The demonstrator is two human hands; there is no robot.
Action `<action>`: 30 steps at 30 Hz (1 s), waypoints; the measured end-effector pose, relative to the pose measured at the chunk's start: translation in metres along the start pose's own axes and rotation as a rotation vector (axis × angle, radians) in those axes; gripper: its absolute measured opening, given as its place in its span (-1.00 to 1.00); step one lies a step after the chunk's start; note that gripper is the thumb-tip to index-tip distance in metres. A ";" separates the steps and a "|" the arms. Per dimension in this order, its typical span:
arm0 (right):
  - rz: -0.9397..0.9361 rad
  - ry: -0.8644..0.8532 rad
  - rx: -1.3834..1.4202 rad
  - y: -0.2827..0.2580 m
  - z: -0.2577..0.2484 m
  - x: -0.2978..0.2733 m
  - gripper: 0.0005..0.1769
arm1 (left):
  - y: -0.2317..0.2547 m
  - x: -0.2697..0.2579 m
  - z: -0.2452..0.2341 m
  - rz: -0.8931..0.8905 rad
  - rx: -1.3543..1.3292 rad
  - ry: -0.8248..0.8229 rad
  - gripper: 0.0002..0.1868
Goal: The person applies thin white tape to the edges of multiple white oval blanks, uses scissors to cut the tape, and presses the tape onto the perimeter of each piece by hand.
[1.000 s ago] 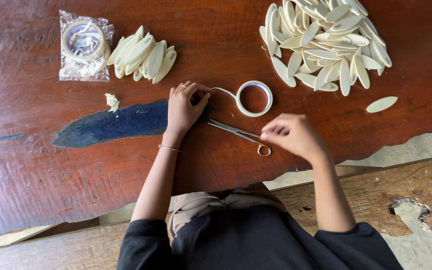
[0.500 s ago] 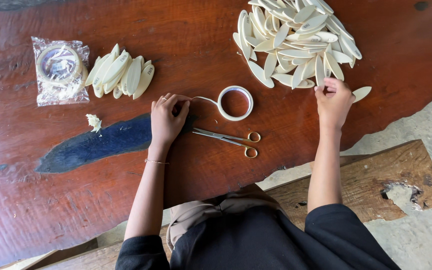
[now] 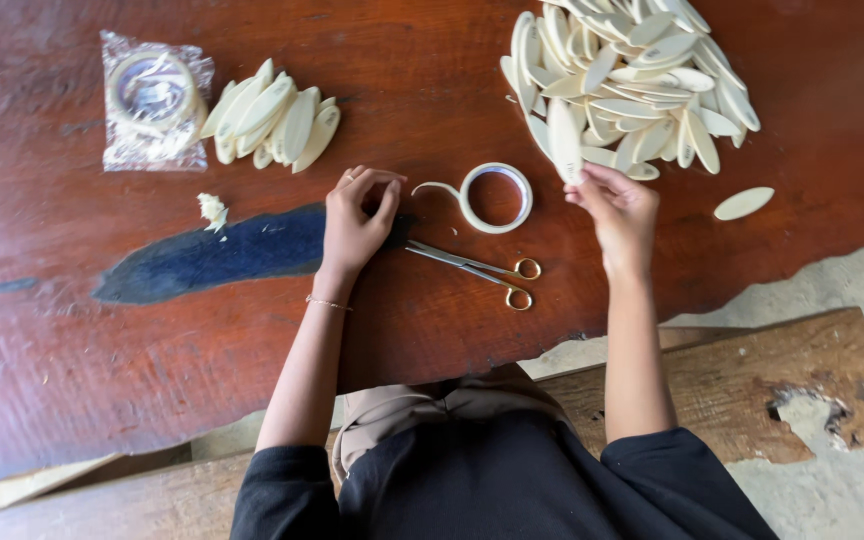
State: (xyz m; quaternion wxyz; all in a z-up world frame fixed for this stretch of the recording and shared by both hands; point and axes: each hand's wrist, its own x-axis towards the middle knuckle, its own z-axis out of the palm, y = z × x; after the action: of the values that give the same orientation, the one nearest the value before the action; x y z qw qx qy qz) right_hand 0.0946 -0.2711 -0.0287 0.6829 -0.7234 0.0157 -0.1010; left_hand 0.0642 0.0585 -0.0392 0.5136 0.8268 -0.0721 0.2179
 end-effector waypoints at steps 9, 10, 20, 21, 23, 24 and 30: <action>-0.081 -0.441 0.048 -0.008 0.124 -0.024 -0.80 | -0.011 0.000 -0.001 -0.220 -0.593 0.052 -0.73; -0.080 -0.448 0.052 -0.010 0.130 -0.023 -0.80 | -0.021 -0.001 0.001 -0.222 -0.588 0.058 -0.73; -0.504 -0.690 -0.653 -0.018 0.120 0.018 -0.66 | -0.060 0.003 0.000 -0.411 -0.751 0.347 -0.72; -0.508 -0.682 -0.702 -0.012 0.121 0.019 -0.75 | -0.068 0.002 0.003 -0.384 -0.730 0.328 -0.68; -0.492 -0.661 -0.666 -0.002 0.124 0.019 -0.84 | -0.050 0.002 -0.003 -0.350 -0.727 0.273 -0.69; -0.473 -0.635 -0.633 0.003 0.125 0.019 -0.93 | -0.042 0.002 -0.006 -0.316 -0.725 0.212 -0.70; -0.219 -0.657 -0.397 -0.017 0.123 0.014 -0.89 | -0.022 0.000 0.003 -0.420 -0.998 -0.065 -0.50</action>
State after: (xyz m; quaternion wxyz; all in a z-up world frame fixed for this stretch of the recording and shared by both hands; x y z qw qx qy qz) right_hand 0.1264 -0.1515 -0.0157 0.4836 -0.8325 -0.2615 0.0686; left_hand 0.0724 0.0660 -0.0584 0.8737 0.4855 -0.0156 0.0241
